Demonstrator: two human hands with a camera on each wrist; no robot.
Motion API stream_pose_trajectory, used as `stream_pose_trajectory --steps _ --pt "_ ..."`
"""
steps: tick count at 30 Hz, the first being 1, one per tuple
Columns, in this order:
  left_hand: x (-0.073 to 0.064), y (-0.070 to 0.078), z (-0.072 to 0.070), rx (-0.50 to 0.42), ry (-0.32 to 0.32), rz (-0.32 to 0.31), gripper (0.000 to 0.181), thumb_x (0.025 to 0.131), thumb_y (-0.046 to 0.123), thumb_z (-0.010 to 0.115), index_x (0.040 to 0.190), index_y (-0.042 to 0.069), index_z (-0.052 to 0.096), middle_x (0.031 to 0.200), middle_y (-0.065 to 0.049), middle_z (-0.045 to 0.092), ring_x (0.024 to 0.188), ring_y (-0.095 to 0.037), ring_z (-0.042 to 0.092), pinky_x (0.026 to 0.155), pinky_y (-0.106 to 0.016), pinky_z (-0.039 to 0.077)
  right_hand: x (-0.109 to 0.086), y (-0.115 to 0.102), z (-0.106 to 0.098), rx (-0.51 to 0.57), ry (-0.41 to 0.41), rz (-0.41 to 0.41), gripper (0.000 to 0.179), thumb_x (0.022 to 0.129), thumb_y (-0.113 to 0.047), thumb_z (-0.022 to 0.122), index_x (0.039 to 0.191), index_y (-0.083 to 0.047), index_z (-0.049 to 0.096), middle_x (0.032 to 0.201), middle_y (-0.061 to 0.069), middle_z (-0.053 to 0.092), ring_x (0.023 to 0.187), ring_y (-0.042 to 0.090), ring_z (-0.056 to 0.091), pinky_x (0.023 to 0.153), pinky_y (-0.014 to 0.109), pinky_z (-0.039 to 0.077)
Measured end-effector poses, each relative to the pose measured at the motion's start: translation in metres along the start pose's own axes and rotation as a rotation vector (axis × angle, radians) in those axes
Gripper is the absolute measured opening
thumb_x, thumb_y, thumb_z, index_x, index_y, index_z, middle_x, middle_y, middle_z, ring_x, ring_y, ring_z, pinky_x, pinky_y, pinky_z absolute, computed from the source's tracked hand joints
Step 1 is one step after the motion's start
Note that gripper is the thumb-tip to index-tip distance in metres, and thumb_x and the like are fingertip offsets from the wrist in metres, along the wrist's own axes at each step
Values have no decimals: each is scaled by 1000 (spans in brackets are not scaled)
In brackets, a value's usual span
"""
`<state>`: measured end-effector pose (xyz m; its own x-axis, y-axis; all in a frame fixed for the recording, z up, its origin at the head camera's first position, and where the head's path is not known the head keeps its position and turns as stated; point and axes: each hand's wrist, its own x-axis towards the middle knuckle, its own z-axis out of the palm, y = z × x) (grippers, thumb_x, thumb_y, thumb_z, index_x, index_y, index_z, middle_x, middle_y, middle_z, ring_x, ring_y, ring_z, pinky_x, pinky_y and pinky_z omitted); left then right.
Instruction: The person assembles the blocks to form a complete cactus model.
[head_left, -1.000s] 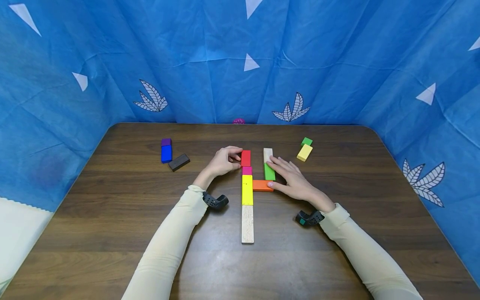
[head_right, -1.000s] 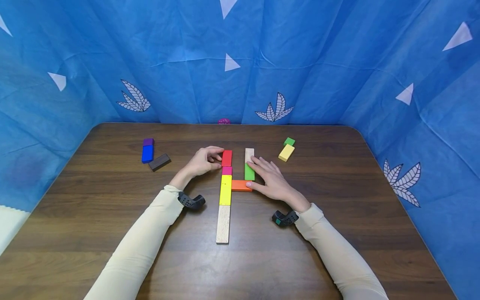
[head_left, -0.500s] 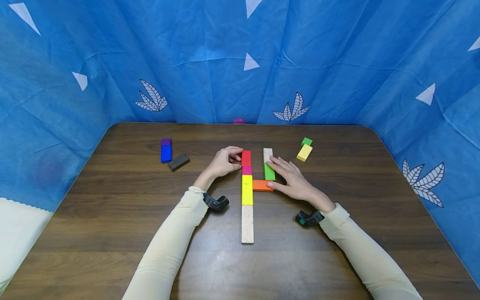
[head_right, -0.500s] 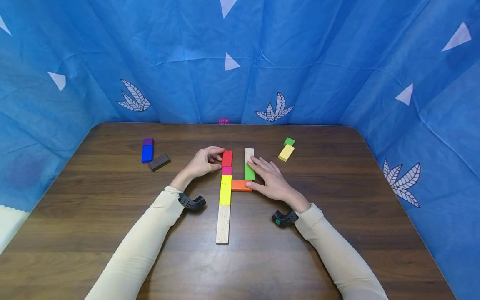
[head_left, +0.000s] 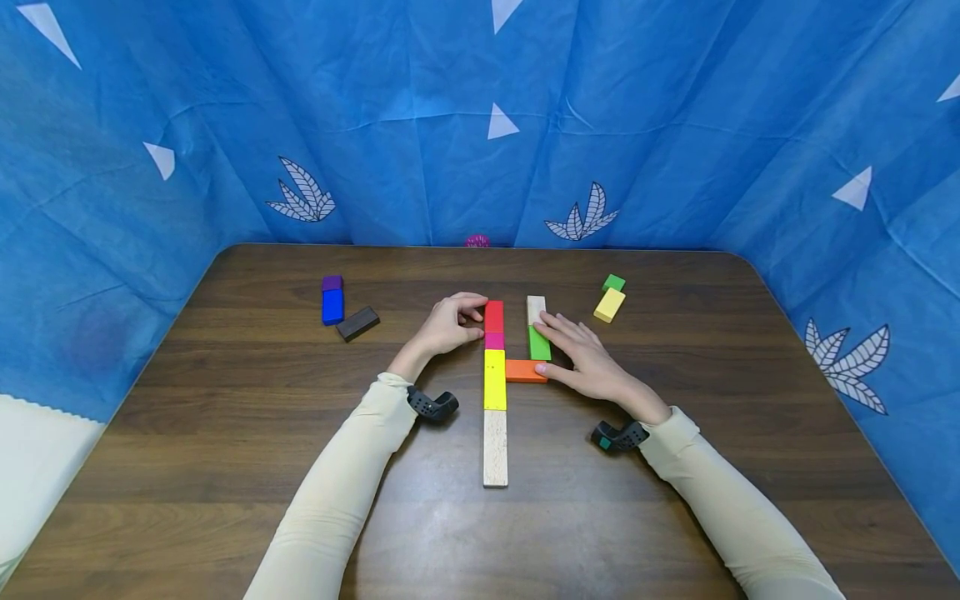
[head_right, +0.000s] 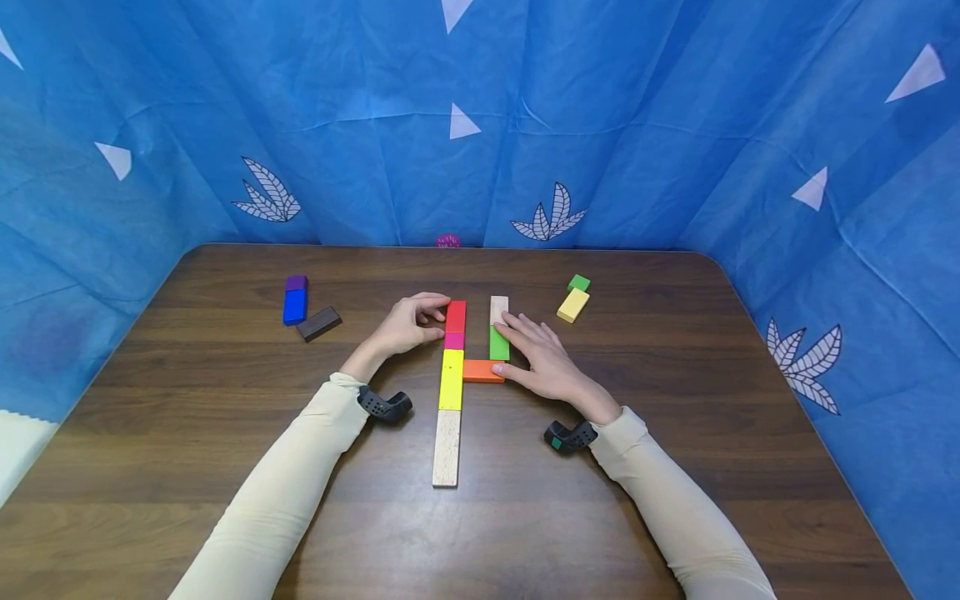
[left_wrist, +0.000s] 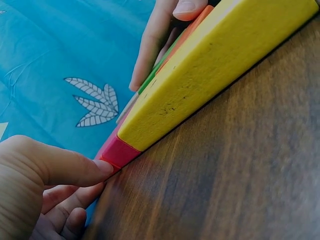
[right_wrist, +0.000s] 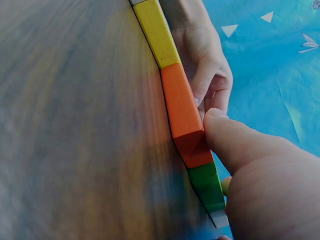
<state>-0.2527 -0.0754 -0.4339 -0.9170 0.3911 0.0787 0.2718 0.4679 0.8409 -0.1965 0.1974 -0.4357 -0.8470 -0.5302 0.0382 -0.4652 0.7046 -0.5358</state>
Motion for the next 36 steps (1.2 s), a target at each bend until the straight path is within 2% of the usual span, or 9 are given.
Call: stream_pose_trajectory --steps 5,11,18,21,24,27,31,36 --pt "0 -1 1 8 2 2 53 82 -2 72 134 -3 57 134 -16 57 101 -27 61 88 -32 50 0 1 1 0 3 -5 72 93 -38 64 154 -15 33 163 8 22 151 35 15 119 62 5" --pt "-1 -2 1 2 10 11 53 83 -4 69 134 -3 56 136 -17 56 104 -28 62 92 -37 51 -1 2 2 1 13 -18 72 93 -38 64 153 -15 33 163 8 22 151 35 16 119 62 6" --pt "-10 -6 2 -8 107 74 51 84 -1 64 134 -4 55 140 -16 52 115 -30 59 98 -43 49 -1 3 2 0 12 -27 72 93 -39 64 154 -16 33 163 7 22 151 34 15 119 61 5" --pt "-19 -5 4 31 126 115 53 86 7 67 137 -3 53 144 -16 49 127 -31 52 106 -48 43 -1 4 2 0 11 -23 72 93 -39 64 154 -15 33 163 7 22 151 34 15 119 61 5" --pt "-31 -2 6 95 113 151 60 87 19 69 141 1 50 151 -15 42 138 -34 39 114 -55 30 0 4 2 -4 8 -17 72 93 -38 64 154 -16 33 163 7 22 151 34 15 119 61 5" --pt "-46 4 9 144 82 187 67 85 27 70 144 4 48 155 -13 38 145 -37 27 114 -64 20 0 4 2 -7 4 -12 72 93 -39 64 154 -16 33 163 7 22 151 34 15 119 61 6" --pt "-67 13 12 191 20 233 72 83 33 70 146 7 46 157 -12 34 148 -40 19 110 -72 17 0 2 2 -5 1 -10 72 93 -39 64 153 -15 33 163 7 22 151 34 16 119 61 6" --pt "-91 20 20 260 -69 278 76 83 42 71 148 12 44 160 -8 30 149 -40 17 111 -70 18 0 1 1 -5 3 -5 72 93 -39 64 153 -15 34 163 8 23 151 34 16 119 61 6"
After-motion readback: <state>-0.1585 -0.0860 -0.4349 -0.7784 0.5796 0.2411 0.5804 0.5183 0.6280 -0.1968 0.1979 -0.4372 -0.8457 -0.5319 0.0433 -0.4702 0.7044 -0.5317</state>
